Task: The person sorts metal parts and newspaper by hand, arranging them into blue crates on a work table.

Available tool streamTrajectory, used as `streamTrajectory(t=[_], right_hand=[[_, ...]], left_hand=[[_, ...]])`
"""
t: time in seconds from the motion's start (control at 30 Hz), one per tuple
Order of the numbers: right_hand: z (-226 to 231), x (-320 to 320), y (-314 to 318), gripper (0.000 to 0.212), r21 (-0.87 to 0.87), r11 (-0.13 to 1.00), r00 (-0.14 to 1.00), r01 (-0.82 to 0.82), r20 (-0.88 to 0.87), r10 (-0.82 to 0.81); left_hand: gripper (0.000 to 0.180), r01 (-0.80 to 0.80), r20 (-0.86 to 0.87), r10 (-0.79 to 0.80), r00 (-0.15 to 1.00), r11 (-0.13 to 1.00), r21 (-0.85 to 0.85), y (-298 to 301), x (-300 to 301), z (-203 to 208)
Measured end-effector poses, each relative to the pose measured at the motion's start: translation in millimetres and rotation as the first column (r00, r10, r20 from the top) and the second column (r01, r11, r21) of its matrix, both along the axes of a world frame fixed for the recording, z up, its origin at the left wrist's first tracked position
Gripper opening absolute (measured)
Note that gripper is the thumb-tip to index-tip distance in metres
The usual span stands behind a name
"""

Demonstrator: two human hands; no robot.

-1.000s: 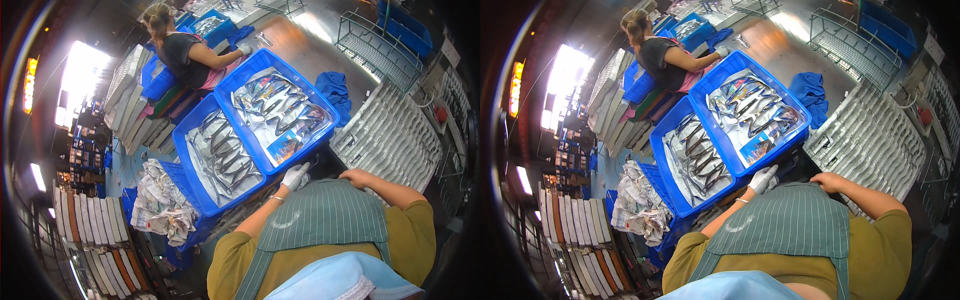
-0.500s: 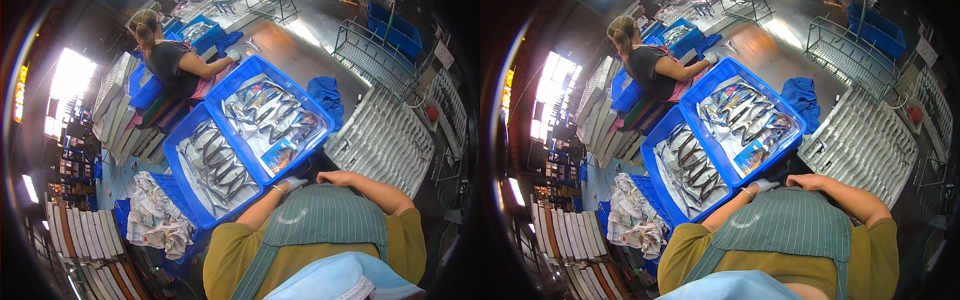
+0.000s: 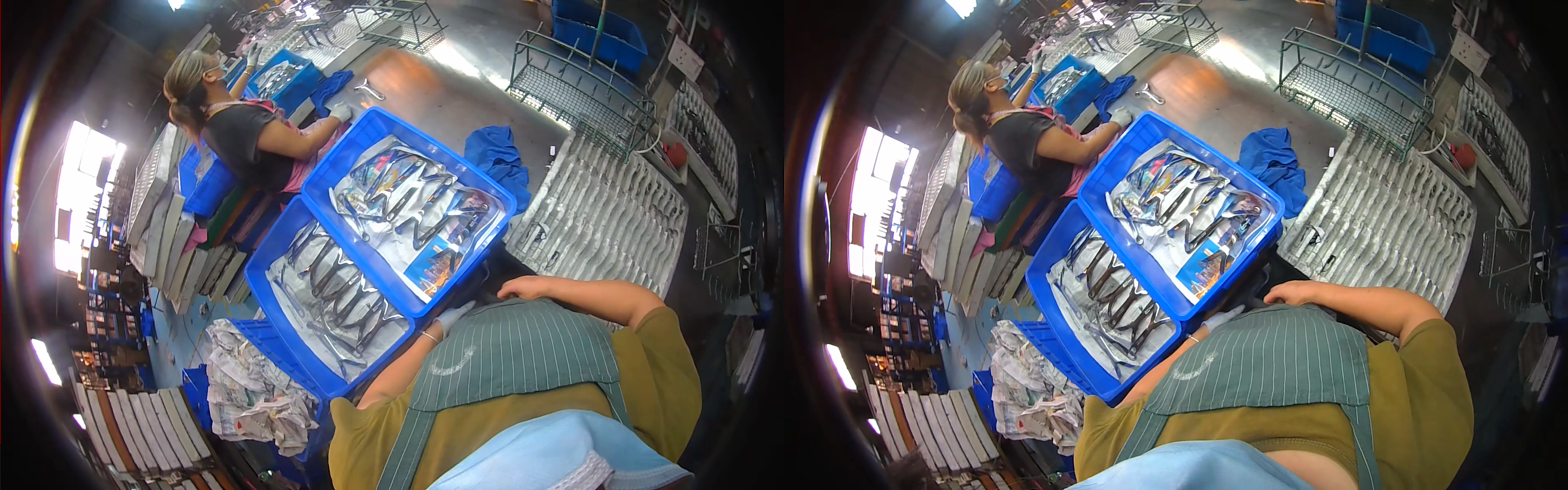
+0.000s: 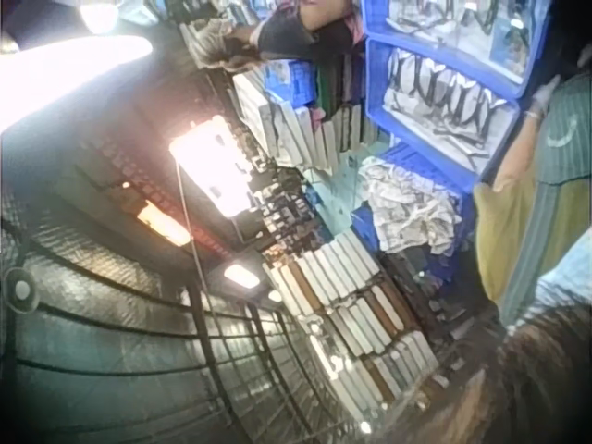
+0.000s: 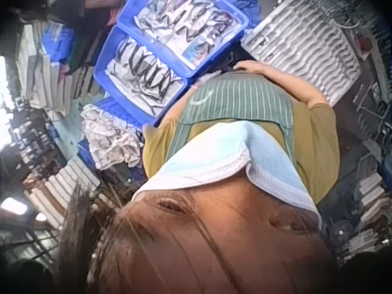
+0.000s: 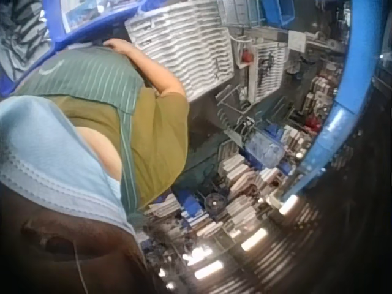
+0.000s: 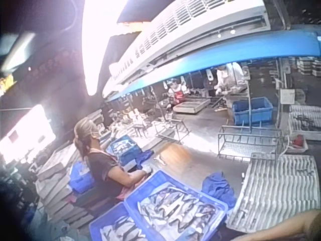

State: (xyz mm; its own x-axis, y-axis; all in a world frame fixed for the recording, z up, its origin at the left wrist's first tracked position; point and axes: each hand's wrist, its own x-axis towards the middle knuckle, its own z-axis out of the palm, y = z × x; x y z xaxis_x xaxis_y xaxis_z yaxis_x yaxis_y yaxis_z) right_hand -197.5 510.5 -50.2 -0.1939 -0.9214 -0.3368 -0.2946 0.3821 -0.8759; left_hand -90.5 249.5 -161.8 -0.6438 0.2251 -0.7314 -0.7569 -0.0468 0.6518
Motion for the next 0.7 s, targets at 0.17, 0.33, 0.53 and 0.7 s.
streamTrajectory(t=[0.17,0.33,0.53,0.7], right_hand=[[-6.9,-1.9,3.9,0.034,-0.112,0.989,0.991,-0.096,-0.106,0.085],[47.9,2.5,6.9,0.032,-0.003,1.0,0.993,-0.023,-0.115,0.023],[41.7,13.0,17.1,0.021,-0.156,0.975,0.929,0.157,-0.312,-0.199],[51.9,10.9,4.5,0.018,-0.064,0.998,0.734,0.0,-0.677,-0.043]], left_hand=[[0.062,0.32,-0.069,-0.393,0.917,0.829,-0.459,23.9,-34.3,65.2],[0.06,0.411,-0.097,-0.51,0.855,0.779,-0.474,38.1,-58.9,39.5],[0.057,0.591,-0.185,-0.744,0.642,0.634,-0.498,117.1,-118.9,42.0],[0.055,0.692,-0.225,-0.874,0.432,0.48,-0.539,180.3,-148.8,47.1]])
